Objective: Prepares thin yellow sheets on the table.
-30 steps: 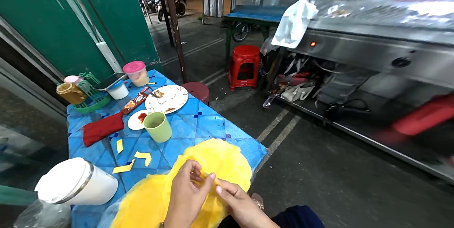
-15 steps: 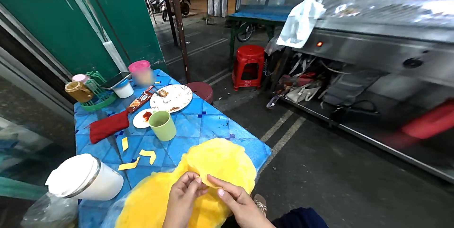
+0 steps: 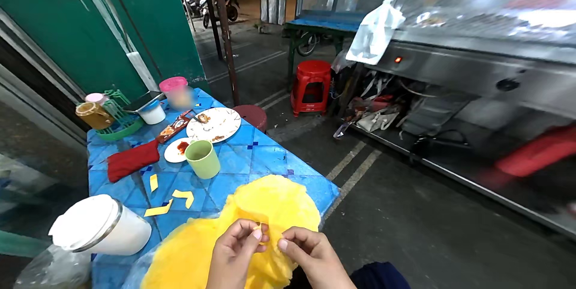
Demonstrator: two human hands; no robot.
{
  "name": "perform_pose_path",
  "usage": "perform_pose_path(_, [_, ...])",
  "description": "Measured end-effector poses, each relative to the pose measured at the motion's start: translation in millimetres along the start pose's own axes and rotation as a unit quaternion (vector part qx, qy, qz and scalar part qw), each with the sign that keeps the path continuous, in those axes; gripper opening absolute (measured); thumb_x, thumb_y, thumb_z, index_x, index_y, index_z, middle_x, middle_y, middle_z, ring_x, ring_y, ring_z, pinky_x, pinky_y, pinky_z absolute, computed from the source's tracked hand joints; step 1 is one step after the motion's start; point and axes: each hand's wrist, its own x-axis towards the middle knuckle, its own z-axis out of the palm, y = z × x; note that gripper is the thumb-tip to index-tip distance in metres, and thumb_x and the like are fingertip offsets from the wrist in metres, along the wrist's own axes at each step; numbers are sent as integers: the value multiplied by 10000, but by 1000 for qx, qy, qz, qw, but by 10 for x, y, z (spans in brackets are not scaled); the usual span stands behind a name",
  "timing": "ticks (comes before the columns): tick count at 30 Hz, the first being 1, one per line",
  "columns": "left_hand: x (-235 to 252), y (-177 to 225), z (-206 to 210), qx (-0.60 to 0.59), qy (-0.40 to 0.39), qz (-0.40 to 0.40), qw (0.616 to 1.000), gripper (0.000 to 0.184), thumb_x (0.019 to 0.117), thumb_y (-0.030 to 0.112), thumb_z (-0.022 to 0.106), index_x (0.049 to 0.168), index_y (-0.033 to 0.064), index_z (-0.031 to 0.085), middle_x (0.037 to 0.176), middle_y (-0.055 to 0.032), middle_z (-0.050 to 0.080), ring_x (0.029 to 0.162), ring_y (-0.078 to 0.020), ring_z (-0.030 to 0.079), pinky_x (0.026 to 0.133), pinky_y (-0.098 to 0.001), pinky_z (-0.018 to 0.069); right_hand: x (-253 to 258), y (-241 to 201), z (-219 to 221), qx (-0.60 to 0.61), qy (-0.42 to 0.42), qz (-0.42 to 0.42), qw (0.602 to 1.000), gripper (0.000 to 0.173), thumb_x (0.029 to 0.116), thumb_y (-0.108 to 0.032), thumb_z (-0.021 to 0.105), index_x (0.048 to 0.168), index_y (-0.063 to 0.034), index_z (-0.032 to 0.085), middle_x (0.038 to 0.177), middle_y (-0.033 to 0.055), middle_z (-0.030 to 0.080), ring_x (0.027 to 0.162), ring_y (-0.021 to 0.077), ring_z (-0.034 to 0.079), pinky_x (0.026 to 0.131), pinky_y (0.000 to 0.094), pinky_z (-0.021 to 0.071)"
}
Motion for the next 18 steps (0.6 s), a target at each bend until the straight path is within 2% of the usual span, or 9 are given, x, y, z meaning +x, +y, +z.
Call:
perform_pose_path(3, [-42,32,32,58,-30,11,998,164,977,-2,603,1122,-37,671,1070,-110,732,893,-206,733,780,-354,638,-34,-20,-5,68,15,39,997,94,961,-25,643,954,-16,736,791,3,705,686,69,648,645,254,560])
perform_pose_path(7, [-100,8,38,91,-46,18,995,192,937,4,677,1128,-20,686,1064,-100,736,887,-195,732,768,-348,639,-73,-37,-3,107,34,81,990,113,969,-23,641,973,-1,751,849,43,736,742,118,697,686,306,608])
perform_pose_path(11, [-136,-39,29,117,-60,39,991,228,918,22,717,1136,-28,679,1068,-92,732,923,-187,730,793,-358,641,-76,-22,-2,126,54,99,986,118,977,-26,627,976,14,738,840,74,728,726,148,702,669,333,617])
perform_pose_path(13, [-163,-48,23,174,-68,51,981,382,870,133,803,1189,-17,657,1122,-102,690,977,-182,702,781,-346,627,-71,-23,-3,131,67,105,983,122,983,-24,619,981,22,732,826,81,725,715,154,701,664,338,622])
perform_pose_path(15, [-211,-65,57,283,-66,67,955,647,782,342,888,1261,11,607,1114,-114,622,966,-178,642,740,-324,575,-65,-31,-2,137,78,108,982,119,981,-18,617,976,22,730,816,80,722,699,151,699,655,338,622])
perform_pose_path(16, [-243,-93,92,338,-56,77,936,747,734,412,909,1285,16,595,1098,-132,621,941,-205,636,733,-350,567,-66,-38,1,141,79,110,981,118,983,-16,617,978,24,728,816,82,720,695,152,697,656,338,623])
perform_pose_path(18, [-299,-197,145,408,-28,98,907,788,704,417,917,1302,17,595,1073,-155,639,909,-251,650,752,-403,585,-68,-57,16,147,80,112,980,117,986,-11,617,982,31,725,813,88,719,685,154,695,657,339,625])
